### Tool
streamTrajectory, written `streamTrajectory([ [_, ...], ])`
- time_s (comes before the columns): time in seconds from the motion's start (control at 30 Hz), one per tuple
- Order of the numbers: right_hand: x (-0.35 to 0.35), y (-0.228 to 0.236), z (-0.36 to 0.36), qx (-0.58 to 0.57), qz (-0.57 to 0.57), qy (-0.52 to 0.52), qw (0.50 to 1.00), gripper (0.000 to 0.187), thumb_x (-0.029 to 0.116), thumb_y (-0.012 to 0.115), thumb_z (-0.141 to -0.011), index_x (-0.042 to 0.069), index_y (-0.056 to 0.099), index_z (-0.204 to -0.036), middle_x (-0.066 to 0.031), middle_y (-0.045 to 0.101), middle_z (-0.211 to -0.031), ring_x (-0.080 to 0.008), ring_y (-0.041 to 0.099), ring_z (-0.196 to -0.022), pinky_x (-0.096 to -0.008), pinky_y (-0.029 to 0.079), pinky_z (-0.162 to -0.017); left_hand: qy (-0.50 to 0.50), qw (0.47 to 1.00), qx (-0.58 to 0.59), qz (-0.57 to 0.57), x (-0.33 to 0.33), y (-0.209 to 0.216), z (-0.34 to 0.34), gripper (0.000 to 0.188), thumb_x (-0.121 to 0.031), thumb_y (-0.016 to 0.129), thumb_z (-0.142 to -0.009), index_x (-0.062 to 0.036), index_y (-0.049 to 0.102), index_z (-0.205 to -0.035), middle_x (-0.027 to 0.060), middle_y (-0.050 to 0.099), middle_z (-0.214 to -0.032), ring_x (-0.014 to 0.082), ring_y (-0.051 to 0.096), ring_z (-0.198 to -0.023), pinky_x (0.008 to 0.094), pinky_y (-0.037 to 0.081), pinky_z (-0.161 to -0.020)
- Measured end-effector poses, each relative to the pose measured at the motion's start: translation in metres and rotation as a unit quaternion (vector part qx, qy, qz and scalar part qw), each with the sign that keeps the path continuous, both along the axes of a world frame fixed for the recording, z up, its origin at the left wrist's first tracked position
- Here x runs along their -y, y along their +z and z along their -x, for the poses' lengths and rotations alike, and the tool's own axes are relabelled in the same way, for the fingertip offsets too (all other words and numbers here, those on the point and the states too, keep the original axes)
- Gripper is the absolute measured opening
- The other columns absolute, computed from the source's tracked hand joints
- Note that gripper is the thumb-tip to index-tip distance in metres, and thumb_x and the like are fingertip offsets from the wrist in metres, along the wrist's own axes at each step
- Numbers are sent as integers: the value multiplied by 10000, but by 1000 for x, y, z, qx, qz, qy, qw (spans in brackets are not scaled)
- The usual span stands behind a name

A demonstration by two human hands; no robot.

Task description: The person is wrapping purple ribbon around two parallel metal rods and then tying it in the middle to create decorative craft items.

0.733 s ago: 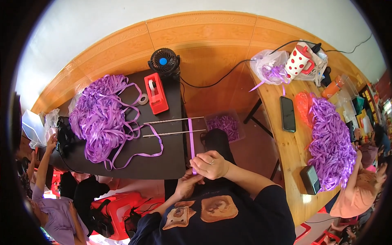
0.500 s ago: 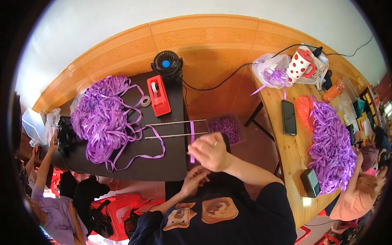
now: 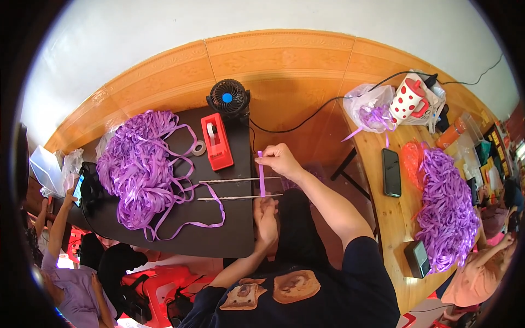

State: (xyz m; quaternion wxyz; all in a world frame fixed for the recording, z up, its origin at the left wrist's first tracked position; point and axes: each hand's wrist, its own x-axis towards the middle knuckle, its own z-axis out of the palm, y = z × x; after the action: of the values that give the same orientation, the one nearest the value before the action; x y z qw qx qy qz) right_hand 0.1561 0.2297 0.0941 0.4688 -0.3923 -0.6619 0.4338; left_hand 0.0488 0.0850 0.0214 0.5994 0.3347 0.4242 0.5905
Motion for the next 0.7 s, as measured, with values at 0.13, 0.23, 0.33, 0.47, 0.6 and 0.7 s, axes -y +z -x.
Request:
streamTrajectory([
  [0.13, -2, -17, 1, -29, 143, 17, 989, 190, 35, 703, -770, 0, 627, -600, 26, 569, -607, -38, 467, -568, -224, 356, -541, 51, 997, 48, -41, -14, -12, -7, 356, -97, 478, -954, -56, 409, -1301, 77, 523, -1206, 162, 543, -1023, 266, 422, -855],
  [0.23, 5, -24, -2, -38, 261, 66, 962, 131, 50, 672, -771, -7, 659, -653, -14, 616, -648, -58, 517, -547, -231, 402, -526, 112, 991, 40, -68, -23, -7, -16, 353, -92, 461, -963, -62, 401, -1309, 69, 517, -1213, 174, 519, -1089, 289, 426, -899],
  [0.33, 14, -46, -9, -141, 371, 81, 914, 114, 64, 631, -797, -36, 666, -753, -68, 651, -708, -126, 604, -612, -268, 488, -588, 101, 989, 75, -75, -30, 8, -20, 347, -118, 462, -969, -64, 402, -1307, 62, 512, -1207, 171, 503, -1111, 288, 428, -906],
  [0.47, 36, -68, -2, -204, 477, 63, 852, 142, 62, 625, -787, -47, 653, -874, -109, 661, -849, -222, 641, -762, -343, 526, -694, 91, 992, 37, -85, -39, -4, -17, 303, -138, 457, -978, -71, 449, -1273, 50, 523, -1183, 158, 513, -1080, 286, 439, -881],
  [0.6, 66, -80, -10, -276, 429, 115, 852, 183, 78, 627, -818, -11, 639, -978, -73, 646, -928, -190, 618, -858, -317, 495, -783, 120, 987, 44, -94, -35, 1, -23, 227, -159, 494, -969, -75, 545, -1174, 21, 560, -1086, 137, 532, -1007, 281, 453, -844],
  [0.7, 95, -54, -1, -215, 297, 3, 930, 262, 0, 578, -819, 7, 614, -1079, -58, 636, -991, -161, 596, -934, -302, 471, -839, 148, 984, 74, -61, -35, -1, -23, 234, -152, 493, -966, -32, 556, -1158, 46, 570, -1068, 150, 533, -1004, 295, 438, -870],
])
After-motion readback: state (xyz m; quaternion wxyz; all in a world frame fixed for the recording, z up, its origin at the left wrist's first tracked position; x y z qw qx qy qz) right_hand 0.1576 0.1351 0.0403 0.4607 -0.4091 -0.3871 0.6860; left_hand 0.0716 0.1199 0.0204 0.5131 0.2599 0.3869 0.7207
